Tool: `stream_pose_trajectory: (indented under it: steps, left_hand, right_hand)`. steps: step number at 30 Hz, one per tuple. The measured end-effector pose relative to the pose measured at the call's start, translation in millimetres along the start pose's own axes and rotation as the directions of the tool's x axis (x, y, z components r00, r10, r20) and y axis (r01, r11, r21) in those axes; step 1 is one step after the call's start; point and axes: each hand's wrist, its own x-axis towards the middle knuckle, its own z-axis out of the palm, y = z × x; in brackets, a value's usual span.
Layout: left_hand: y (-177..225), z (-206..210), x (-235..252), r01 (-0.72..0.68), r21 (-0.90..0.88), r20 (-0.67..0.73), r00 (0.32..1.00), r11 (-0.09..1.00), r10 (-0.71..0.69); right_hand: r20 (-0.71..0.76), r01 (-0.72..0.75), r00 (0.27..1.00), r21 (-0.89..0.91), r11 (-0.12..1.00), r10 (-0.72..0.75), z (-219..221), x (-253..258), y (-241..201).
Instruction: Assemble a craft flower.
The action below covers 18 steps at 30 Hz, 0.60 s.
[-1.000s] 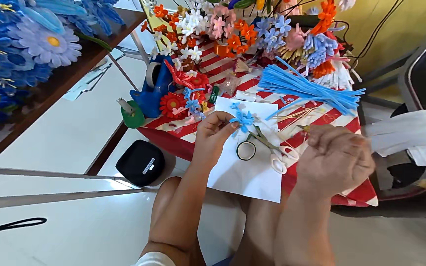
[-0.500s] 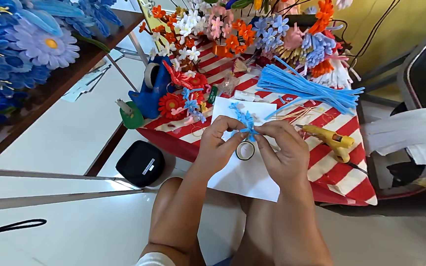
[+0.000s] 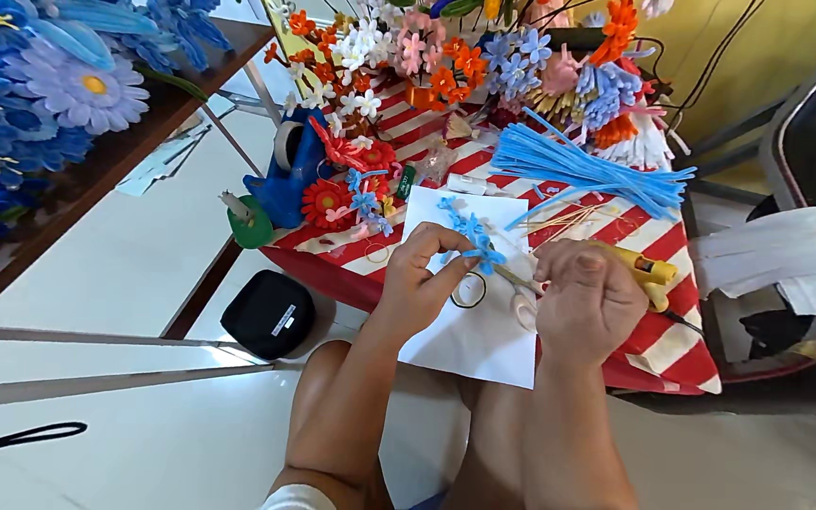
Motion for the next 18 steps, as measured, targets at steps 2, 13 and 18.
stream_pose_trajectory:
  steps: [2, 13, 18]
  left_hand:
    - [0, 0, 0, -0.009, 0.012, -0.001, 1.0, 1.0, 0.009]
    - [-5, -4, 1, 0.145, -0.024, -0.007, 0.989, 0.989, -0.146]
    - [-11, -7, 5, 0.307, -0.375, -0.095, 0.926, 0.874, -0.366]
  right_hand:
    - [0.105, 0.001, 0.994, -0.093, 0.996, 0.009, -2, 1, 0]
    - [0.039, -0.083, 0.996, -0.004, 0.997, 0.083, -7, 3, -2]
    - [-0.396, 0.046, 0.915, 0.289, 0.956, 0.075, -10, 10, -3]
